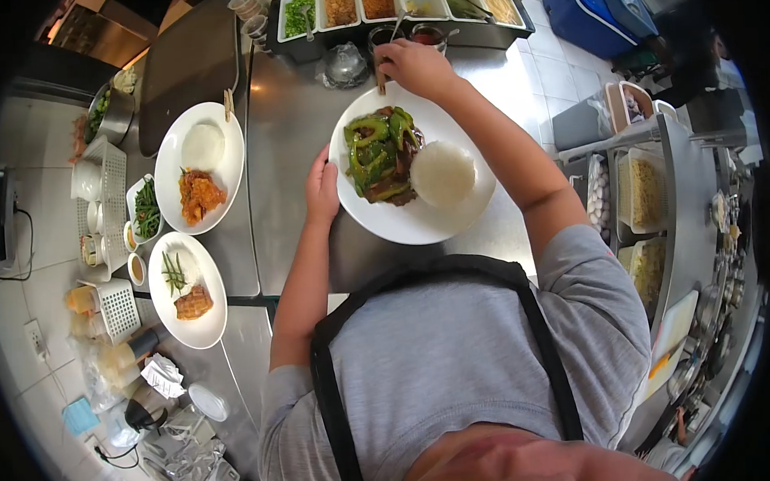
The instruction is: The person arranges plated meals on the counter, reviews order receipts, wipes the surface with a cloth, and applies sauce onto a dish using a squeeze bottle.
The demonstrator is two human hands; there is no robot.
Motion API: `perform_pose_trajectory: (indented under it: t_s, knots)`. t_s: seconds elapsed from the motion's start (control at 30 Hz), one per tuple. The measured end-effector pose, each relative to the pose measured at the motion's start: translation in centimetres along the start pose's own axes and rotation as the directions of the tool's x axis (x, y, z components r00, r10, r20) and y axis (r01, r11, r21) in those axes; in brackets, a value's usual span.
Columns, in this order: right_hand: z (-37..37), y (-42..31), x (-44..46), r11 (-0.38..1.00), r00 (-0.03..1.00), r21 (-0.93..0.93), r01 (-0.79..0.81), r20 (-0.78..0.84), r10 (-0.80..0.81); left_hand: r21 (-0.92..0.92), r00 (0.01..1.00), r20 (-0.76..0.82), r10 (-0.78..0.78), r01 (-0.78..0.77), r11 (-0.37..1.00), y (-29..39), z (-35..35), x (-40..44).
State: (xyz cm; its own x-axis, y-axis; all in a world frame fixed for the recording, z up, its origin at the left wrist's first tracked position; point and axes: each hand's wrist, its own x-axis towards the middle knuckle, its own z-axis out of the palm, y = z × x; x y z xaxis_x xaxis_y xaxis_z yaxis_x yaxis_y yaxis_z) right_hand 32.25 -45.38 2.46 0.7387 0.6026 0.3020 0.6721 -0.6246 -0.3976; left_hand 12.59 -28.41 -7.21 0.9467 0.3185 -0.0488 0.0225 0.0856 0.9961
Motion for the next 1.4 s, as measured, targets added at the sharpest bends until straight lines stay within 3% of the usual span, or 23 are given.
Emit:
perform_pose_trajectory:
  t_s: [0.17, 0.23, 0.3, 0.37, 0.43, 0.5, 0.57, 0.6, 0.7, 0.8, 0.87, 0.9, 1.0, 1.1, 1.13, 1.23, 1.33, 1.4]
  knots:
    - [-4.0, 3.1, -7.4, 0.939, 0.932, 0.299, -0.167, -0.262, 0.250, 0.060, 0.999, 0.000, -0.033, 0.033, 0.998, 1.0, 0.1, 0.0]
    - [-5.6, 5.2, -12.4, 0.921, 0.913, -0.041, -0.387, -0.154, 0.377, -0.043, 0.989, 0.027, -0.146, 0.147, 0.988, 1.7, 0.1, 0.6]
    - [-5.6, 6.7, -17.7, 0.839, 0.884, -0.301, -0.453, -0.028, 0.467, -0.095, 0.973, 0.063, -0.224, 0.229, 0.969, 2.2, 0.0, 1.4]
    - [-5.2, 5.1, -20.9, 0.785, 0.795, -0.247, -0.569, 0.079, 0.601, -0.091, 0.960, 0.096, -0.262, 0.270, 0.958, 2.6, -0.1, 2.4]
    - [-2.6, 5.6, -24.6, 0.869, 0.905, -0.261, -0.420, -0.055, 0.421, -0.053, 0.961, 0.081, -0.264, 0.268, 0.962, 2.9, 0.2, 3.0]
    - [-2.6, 4.5, -24.4, 0.842, 0.905, -0.335, -0.423, -0.108, 0.412, -0.001, 0.965, 0.041, -0.258, 0.258, 0.966, 3.2, 0.7, 3.4]
    - [-2.7, 3.7, -22.5, 0.804, 0.899, -0.401, -0.439, -0.192, 0.395, 0.202, 0.987, -0.025, -0.159, 0.160, 0.966, 2.6, 1.0, 3.8]
    - [-2.0, 4.6, -21.3, 0.822, 0.899, -0.368, -0.435, -0.231, 0.372, 0.289, 0.993, -0.043, -0.109, 0.117, 0.950, 2.9, 1.1, 3.8]
    - [1.0, 9.4, -18.9, 0.911, 0.946, -0.255, -0.323, -0.063, 0.318, 0.399, 0.996, -0.056, -0.064, 0.081, 0.913, 3.2, 1.3, 3.6]
    - [-2.5, 7.4, -14.5, 0.851, 0.825, 0.215, -0.480, -0.220, 0.521, 0.497, 0.999, -0.046, -0.021, 0.042, 0.866, 3.0, 1.2, 3.9]
    - [-4.0, 6.1, -11.2, 0.991, 0.960, -0.052, -0.127, -0.259, 0.109, 0.546, 0.999, -0.043, 0.030, -0.002, 0.838, 2.7, 1.0, 4.2]
    - [-4.1, 5.6, -10.0, 0.981, 0.967, -0.182, 0.059, -0.233, -0.102, 0.556, 0.998, -0.041, 0.055, -0.023, 0.831, 2.5, 1.0, 4.3]
    - [-3.1, 3.9, -7.1, 0.917, 0.969, -0.322, 0.234, 0.001, -0.247, 0.516, 0.998, -0.044, 0.043, -0.014, 0.856, 2.6, 1.2, 4.3]
    - [-1.8, 3.5, -6.1, 0.850, 0.965, -0.457, 0.261, 0.136, -0.223, 0.493, 0.998, -0.044, 0.035, -0.009, 0.870, 2.3, 1.0, 4.4]
    - [-1.2, 3.9, -6.2, 0.818, 0.947, -0.480, 0.318, 0.112, -0.302, 0.495, 0.998, -0.043, 0.039, -0.012, 0.869, 2.2, 0.9, 4.5]
    - [-0.2, 4.7, -7.5, 0.722, 0.857, -0.462, 0.515, 0.273, -0.437, 0.503, 0.996, -0.062, 0.059, -0.020, 0.864, 1.7, 0.9, 4.6]
    - [-1.8, 4.6, -9.0, 0.753, 0.823, -0.372, 0.543, 0.415, -0.388, 0.418, 0.993, -0.102, 0.056, -0.008, 0.908, 1.5, 1.2, 4.5]
    - [-3.8, 3.5, -10.1, 0.770, 0.801, -0.393, 0.502, 0.547, -0.243, 0.414, 0.991, -0.129, 0.021, 0.034, 0.910, 2.0, 1.4, 4.2]
